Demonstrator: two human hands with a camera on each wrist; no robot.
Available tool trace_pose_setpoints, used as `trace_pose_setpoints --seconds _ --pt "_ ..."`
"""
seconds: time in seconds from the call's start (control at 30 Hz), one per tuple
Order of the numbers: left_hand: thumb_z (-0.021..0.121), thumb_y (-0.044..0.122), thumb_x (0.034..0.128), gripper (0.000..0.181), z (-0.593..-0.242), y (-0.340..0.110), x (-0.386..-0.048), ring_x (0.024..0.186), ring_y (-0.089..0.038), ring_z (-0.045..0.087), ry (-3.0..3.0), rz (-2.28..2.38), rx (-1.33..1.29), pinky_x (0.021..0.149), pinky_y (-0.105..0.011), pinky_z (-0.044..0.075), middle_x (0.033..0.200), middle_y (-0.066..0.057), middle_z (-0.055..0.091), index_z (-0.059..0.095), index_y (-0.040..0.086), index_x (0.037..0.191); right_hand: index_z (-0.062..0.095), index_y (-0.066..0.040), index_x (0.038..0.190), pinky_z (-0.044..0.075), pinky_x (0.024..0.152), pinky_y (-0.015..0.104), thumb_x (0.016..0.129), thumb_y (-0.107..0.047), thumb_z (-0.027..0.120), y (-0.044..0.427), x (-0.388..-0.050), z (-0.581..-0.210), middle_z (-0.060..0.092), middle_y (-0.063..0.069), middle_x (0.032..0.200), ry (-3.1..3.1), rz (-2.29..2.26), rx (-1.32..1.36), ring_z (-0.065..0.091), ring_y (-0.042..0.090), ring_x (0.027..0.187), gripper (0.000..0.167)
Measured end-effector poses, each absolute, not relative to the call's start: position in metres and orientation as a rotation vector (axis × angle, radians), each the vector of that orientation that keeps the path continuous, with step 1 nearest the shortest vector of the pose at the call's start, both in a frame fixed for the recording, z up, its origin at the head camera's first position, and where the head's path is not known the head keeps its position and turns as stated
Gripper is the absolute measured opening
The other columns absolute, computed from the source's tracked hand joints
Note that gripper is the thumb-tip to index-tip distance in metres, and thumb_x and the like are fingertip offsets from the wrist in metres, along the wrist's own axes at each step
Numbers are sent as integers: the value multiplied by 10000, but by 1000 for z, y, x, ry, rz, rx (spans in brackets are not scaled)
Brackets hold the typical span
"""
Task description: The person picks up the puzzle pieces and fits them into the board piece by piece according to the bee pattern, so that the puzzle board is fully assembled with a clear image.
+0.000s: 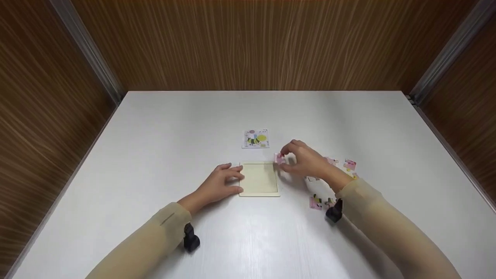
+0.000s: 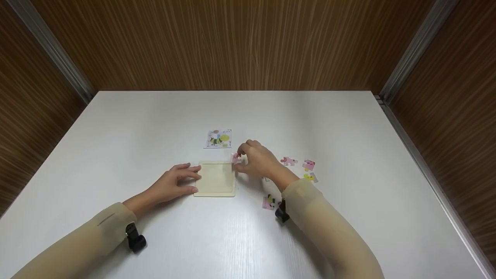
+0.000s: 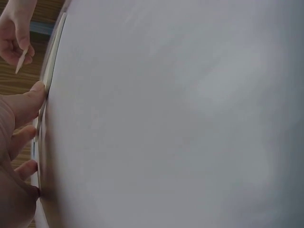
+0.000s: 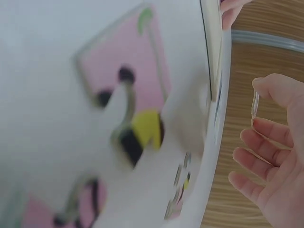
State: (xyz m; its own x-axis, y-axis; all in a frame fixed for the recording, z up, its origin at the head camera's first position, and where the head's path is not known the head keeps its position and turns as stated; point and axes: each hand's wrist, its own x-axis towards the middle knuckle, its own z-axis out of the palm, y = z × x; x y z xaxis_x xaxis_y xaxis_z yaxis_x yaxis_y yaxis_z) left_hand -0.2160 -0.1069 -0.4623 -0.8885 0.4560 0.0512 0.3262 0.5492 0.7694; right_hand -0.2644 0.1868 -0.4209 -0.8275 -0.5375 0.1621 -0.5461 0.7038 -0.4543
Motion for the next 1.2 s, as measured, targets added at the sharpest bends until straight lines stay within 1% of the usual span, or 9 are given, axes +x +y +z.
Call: trace_pose_setpoints --seconds 0.17,0.3,0.53,0.8,1.03,1.1,1.2 --pt "736 236 801 335 -463 -107 -216 1346 -297 246 2636 1248 667 1081 -486 191 1380 -26 471 677 110 1106 620 -37 1038 443 896 388 789 -230 710 176 -263 -419 585 58 1023 -2877 808 940 538 210 1007 328" --pt "738 240 798 336 -464 -106 -216 1345 -299 251 2643 1247 663 1080 -483 195 1376 -19 473 679 112 1103 618 -54 1038 445 900 372 783 -224 717 168 -264 -421 586 40 1025 -2866 833 962 551 195 1008 323" --pt "739 233 797 331 -465 -107 -216 1337 -341 255 2631 1279 698 1071 -521 191 1367 -53 486 678 94 1091 611 -79 1040 456 886 369 786 -247 726 156 -263 -427 594 21 1025 -2800 936 1050 572 186 999 325" --pt "734 245 800 322 -466 -107 -218 1343 -300 255 2640 1242 667 1080 -475 200 1367 -27 485 681 124 1095 610 -45 1030 459 874 386 780 -185 725 145 -263 -434 602 48 1005 -2734 1058 1130 579 210 962 309" --pt "739 242 794 324 -468 -108 -217 1340 -314 258 2643 1260 663 1077 -494 193 1362 -23 490 682 118 1088 609 -58 1059 430 917 364 798 -238 712 131 -259 -434 610 45 1058 -2766 930 1176 556 215 1035 333" --pt "739 245 793 328 -467 -108 -218 1337 -327 260 2645 1260 682 1076 -503 188 1360 -38 491 681 109 1086 607 -57 1061 436 904 364 800 -246 711 127 -258 -434 611 50 1060 -2780 877 1168 556 215 1033 339" --pt "741 256 790 336 -467 -107 -218 1334 -333 268 2653 1251 702 1075 -507 187 1356 -45 495 681 103 1083 611 -65 1053 459 857 347 793 -270 714 123 -258 -435 606 40 1039 -2803 788 1152 562 195 978 346"
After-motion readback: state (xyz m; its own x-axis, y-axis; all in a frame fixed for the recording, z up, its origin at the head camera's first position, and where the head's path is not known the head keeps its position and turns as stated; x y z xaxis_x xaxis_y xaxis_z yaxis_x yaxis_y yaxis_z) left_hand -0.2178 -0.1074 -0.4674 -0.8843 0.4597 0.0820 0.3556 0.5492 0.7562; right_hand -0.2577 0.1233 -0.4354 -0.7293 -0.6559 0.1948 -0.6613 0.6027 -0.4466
